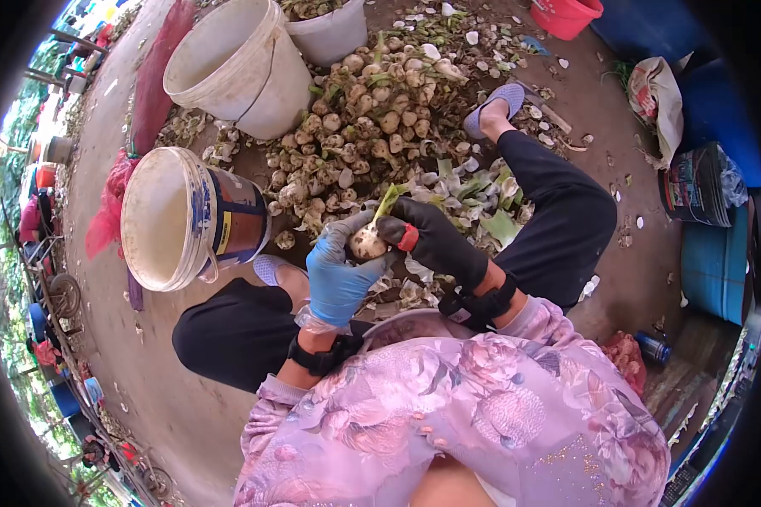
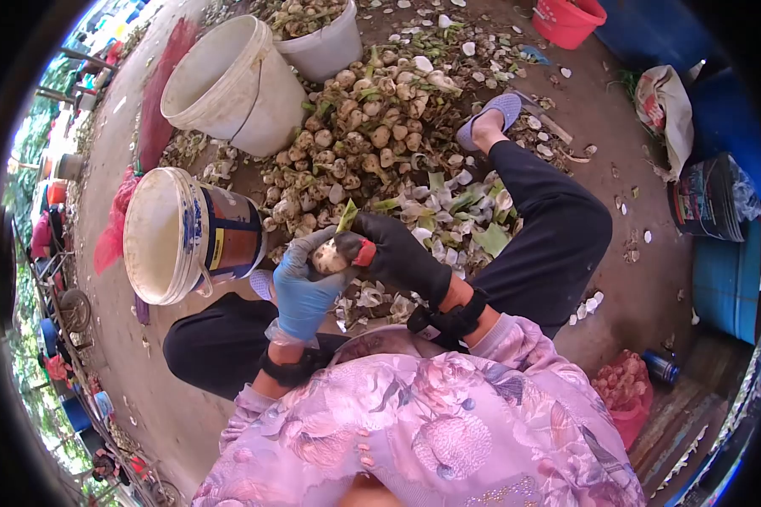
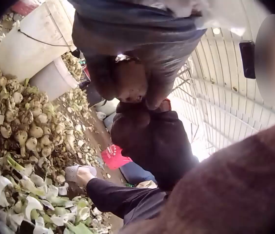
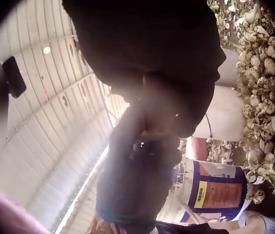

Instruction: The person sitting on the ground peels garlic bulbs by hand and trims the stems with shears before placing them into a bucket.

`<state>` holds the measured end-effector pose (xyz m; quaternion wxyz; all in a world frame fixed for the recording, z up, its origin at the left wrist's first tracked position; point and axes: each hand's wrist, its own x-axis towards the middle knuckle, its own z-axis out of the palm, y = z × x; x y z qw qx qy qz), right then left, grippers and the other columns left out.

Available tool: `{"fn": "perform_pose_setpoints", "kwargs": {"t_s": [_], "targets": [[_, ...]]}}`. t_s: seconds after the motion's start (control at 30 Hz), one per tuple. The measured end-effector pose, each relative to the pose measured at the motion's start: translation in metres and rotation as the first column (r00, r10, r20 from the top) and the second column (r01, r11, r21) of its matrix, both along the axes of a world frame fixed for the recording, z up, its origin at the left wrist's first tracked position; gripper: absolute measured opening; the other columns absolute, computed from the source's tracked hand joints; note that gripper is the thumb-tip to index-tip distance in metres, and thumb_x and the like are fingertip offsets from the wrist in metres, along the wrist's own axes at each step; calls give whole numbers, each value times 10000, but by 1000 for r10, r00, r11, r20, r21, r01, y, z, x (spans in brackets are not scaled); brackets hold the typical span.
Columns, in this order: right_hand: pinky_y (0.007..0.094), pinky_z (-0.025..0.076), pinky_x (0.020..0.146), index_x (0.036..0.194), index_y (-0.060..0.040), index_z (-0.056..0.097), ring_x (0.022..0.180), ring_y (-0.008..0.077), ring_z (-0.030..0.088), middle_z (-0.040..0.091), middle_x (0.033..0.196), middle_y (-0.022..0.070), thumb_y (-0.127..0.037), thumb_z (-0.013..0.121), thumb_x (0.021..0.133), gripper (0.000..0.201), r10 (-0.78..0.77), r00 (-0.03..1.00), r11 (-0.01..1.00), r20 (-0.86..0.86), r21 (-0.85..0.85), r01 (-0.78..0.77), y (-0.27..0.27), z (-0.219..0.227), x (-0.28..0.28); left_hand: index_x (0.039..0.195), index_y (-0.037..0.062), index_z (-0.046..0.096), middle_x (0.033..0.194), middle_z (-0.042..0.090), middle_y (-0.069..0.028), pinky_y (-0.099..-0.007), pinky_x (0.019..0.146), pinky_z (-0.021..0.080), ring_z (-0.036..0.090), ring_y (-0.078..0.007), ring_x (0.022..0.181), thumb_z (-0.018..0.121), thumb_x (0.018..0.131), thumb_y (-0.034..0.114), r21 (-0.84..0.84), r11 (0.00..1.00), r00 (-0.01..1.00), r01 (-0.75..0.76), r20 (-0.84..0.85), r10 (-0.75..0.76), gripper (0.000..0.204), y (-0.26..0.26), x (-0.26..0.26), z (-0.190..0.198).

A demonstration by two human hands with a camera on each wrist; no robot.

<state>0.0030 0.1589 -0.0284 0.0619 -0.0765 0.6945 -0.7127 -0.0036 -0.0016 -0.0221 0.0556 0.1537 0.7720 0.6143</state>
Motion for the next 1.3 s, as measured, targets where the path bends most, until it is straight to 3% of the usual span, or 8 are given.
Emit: {"fn": "perform_pose_setpoints", "kwargs": {"t_s": [0.13, 0.43, 0.6, 0.77, 0.97, 1.07, 1.17, 1.3], "targets": [[297, 445, 723, 1020, -17, 523, 800, 156, 528, 557, 885, 78, -185, 627, 755, 331, 40, 996, 999, 74, -28, -38, 9, 1, 12, 1114, -5, 514, 974, 584, -101, -223, 699, 511, 590, -129, 821, 661, 701, -18, 215, 972, 885, -95, 466, -16, 439, -2, 6, 21], [253, 450, 742, 1102, -8, 492, 852, 127, 538, 553, 952, 50, -98, 512, 852, 266, -20, 992, 989, 123, -143, 38, 38, -45, 10, 1143, 8, 487, 851, 547, -155, -318, 618, 442, 531, -264, 722, 618, 648, 33, -101, 970, 919, -220, -356, 171, 512, 17, 13, 20], [231, 433, 688, 1051, -5, 513, 774, 100, 516, 551, 904, 20, -109, 532, 846, 231, -68, 990, 986, 124, -143, 86, 22, -40, 12, 1274, 10, 316, 934, 554, -44, -212, 650, 446, 515, -78, 738, 454, 830, 173, 422, 902, 719, -96, 656, -230, 493, 3, 7, 14], [231, 433, 690, 1076, -2, 483, 784, 106, 507, 524, 913, 21, -113, 528, 847, 259, -39, 997, 995, 64, -90, 45, 25, -50, 13, 1328, 42, 211, 939, 509, -63, -241, 665, 446, 499, -93, 787, 428, 904, 252, 184, 979, 988, -82, 144, 55, 521, 14, 7, -20], [280, 455, 681, 1013, -38, 468, 799, 173, 542, 529, 926, 54, -80, 582, 785, 258, 37, 989, 999, 140, -38, -32, 29, -59, 19, 891, 45, 540, 645, 557, -75, -258, 560, 445, 585, -153, 651, 459, 867, 417, 576, 750, 617, -327, 731, -292, 382, 10, -6, -22], [313, 457, 686, 1010, -34, 474, 806, 188, 545, 540, 901, 66, -118, 622, 750, 311, -35, 951, 972, 307, -211, 104, 21, -57, 26, 919, 22, 540, 756, 558, -136, -314, 618, 448, 559, -227, 661, 535, 821, 397, -85, 973, 908, -213, 351, 229, 388, 1, -6, -19], [363, 433, 746, 899, -16, 532, 832, 261, 550, 569, 844, 112, -141, 674, 695, 278, 168, 983, 822, 73, 540, -181, 5, -13, 13, 911, 19, 548, 804, 557, -158, -362, 668, 439, 555, -304, 750, 617, 741, 379, -240, 909, 929, -341, 58, 364, 404, 6, 14, 23], [352, 449, 755, 1022, -15, 544, 865, 239, 548, 572, 932, 101, -46, 582, 753, 273, 288, 908, 907, -304, 390, -157, -5, 4, 12, 881, 27, 573, 861, 541, -167, -363, 730, 440, 524, -329, 789, 626, 694, 214, -186, 930, 935, -317, -228, 273, 269, 5, 13, -9]]}}
